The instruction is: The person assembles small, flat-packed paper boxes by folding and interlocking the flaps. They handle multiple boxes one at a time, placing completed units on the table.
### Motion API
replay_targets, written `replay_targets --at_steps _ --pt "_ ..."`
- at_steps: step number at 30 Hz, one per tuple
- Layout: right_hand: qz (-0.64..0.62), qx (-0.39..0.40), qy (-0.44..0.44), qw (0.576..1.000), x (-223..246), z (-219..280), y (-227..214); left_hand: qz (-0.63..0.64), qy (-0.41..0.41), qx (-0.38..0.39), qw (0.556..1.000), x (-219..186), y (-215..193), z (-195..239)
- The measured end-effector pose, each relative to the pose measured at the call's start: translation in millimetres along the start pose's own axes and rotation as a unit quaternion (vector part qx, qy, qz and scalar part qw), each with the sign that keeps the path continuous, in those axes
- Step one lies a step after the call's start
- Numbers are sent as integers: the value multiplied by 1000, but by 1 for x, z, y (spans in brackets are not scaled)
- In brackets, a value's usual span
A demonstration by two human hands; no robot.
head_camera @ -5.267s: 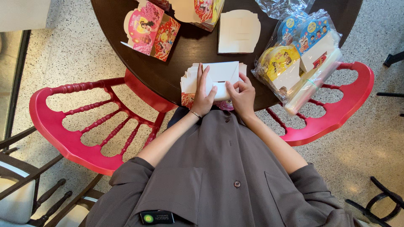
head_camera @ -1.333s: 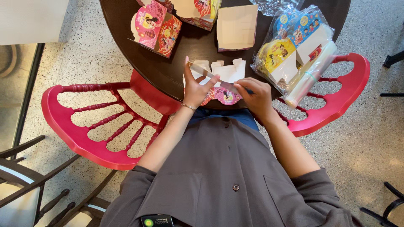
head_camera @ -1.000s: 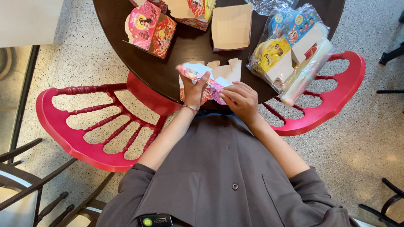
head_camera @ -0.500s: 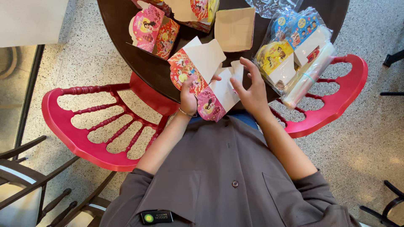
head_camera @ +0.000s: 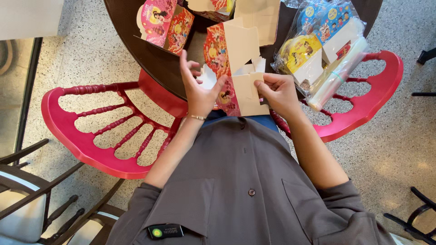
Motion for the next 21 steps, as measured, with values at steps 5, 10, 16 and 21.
replay_targets --at_steps 5,10,16,21 --pt "49 22 -72 996 11 -1 25 83 95 185 975 -20 28 8" --pt "109 -30 -95 989 9 -4 31 232 -24 246 941 8 38 4" --pt "246 -132 -106 954 6 3 31 -4 -14 220 975 28 39 10" --pt "277 -165 -68 944 7 7 17 18 27 204 978 30 23 15"
Point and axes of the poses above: each hand's wrist, its own z-axis away from the middle knuckle, its own y-axis out of the palm, x = y × z, the point moved 3 cm from there along -z, towards the middle knuckle, and after that the axes turned 13 degrees about x, right-handed, at the moved point
